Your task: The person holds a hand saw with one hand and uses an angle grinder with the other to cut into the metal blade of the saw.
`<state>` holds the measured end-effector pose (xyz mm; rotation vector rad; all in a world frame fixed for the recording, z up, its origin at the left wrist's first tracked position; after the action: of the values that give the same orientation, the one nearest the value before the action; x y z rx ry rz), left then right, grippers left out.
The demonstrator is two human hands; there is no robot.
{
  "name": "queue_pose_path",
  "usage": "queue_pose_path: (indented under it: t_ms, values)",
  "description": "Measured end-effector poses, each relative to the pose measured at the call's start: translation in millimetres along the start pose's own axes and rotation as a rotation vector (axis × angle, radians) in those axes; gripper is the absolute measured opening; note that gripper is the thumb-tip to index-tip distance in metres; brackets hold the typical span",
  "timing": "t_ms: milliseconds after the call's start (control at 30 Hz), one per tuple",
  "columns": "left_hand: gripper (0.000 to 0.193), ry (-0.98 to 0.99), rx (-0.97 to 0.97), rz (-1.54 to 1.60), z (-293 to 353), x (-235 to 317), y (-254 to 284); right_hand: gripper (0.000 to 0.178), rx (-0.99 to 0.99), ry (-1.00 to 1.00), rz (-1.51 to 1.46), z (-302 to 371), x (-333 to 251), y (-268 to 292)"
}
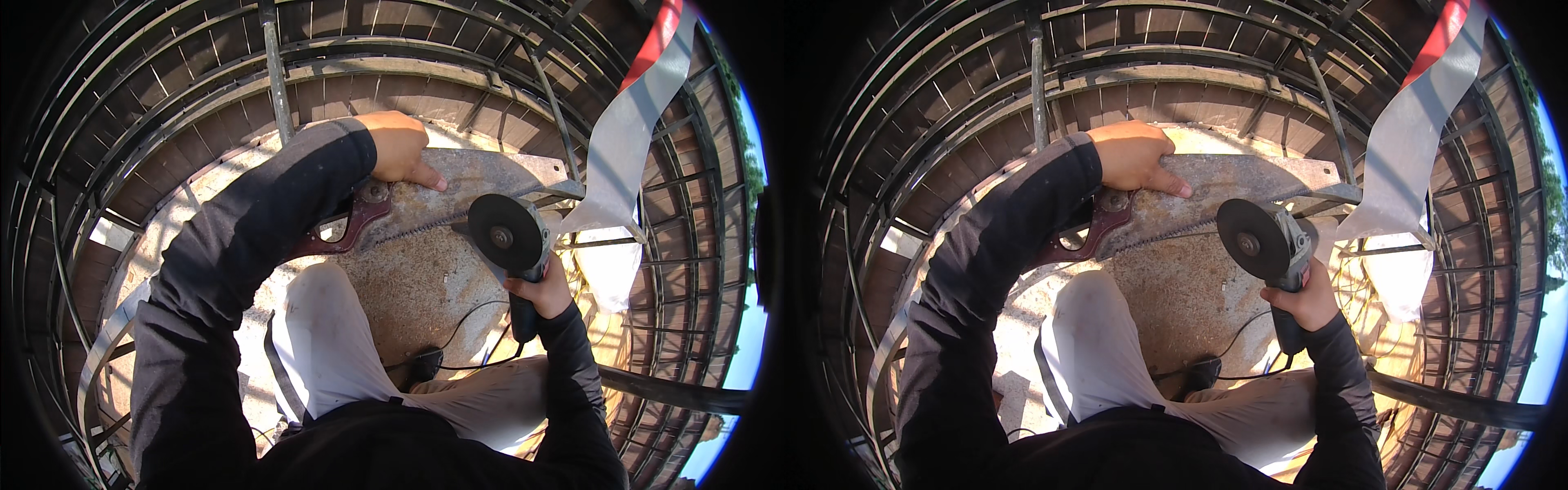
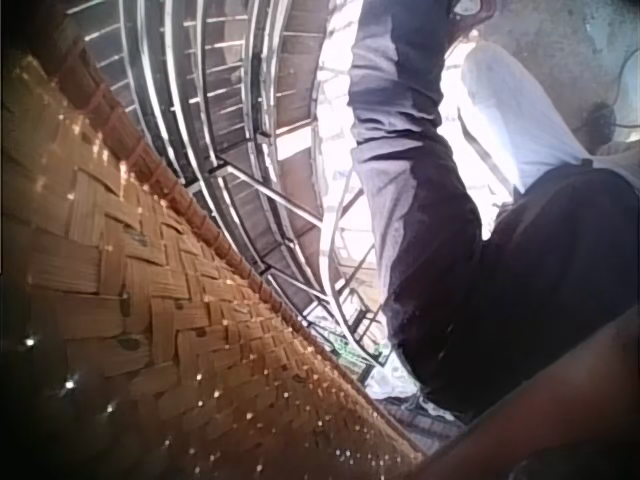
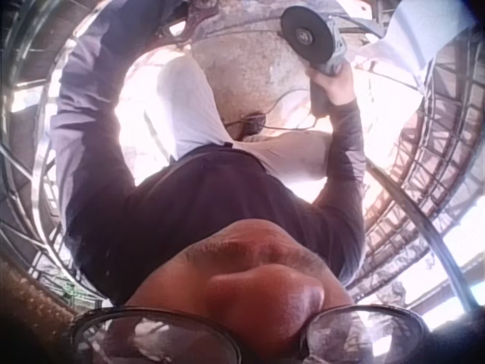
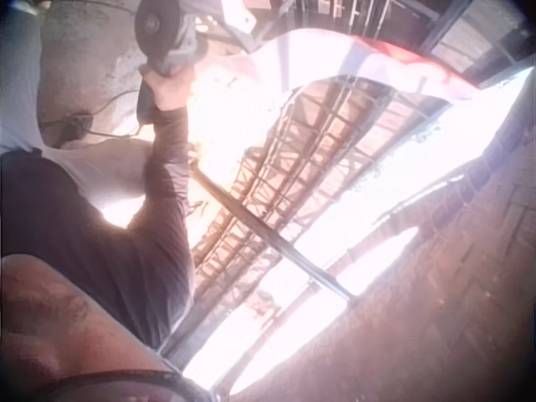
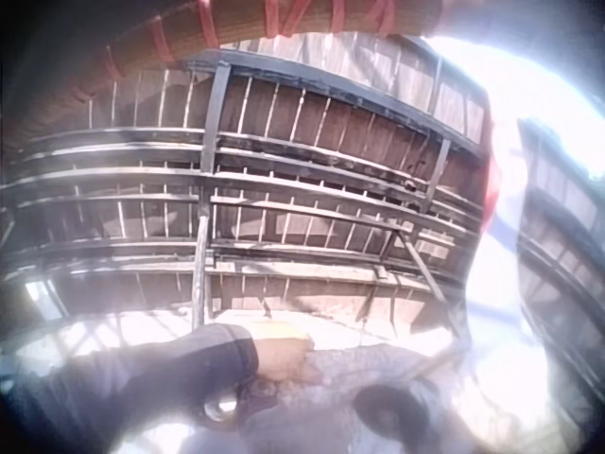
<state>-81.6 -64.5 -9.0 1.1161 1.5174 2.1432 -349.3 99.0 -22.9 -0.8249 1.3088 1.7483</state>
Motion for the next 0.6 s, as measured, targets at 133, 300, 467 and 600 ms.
queue_pose_path:
  t_ms: [133, 300, 467, 600]
  values:
    - [0.083, -0.003, 0.003, 0.001, 0.3, -0.3, -0.4, 0.033, -0.002, -0.001, -0.005, -0.9, 2.6, 0.2]
    - [0.083, 0.001, -0.003, -0.012, -0.7, -0.6, -1.1, 0.03, -0.012, 0.01, 0.005, -2.1, 3.3, 0.5]
    - [0.082, 0.012, -0.014, -0.008, -1.5, -0.8, -2.0, 0.031, -0.016, 0.002, -0.006, -2.1, 5.1, 0.5]
    - [0.082, 0.025, -0.024, -0.006, -0.6, -0.6, -1.1, 0.032, -0.022, -0.008, 0.004, -2.6, 6.2, 0.8]
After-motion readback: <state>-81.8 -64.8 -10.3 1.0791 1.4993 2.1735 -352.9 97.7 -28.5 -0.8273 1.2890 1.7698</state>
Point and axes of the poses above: each hand's wrist, its own z-axis away from the middle knuckle, its own y-axis out of the back of the hand, x = y × z, the point moved 6 cm from there along -z, towards the middle knuckle, and after that the axes turned 2 degrees about x, right-handed, at the moved point
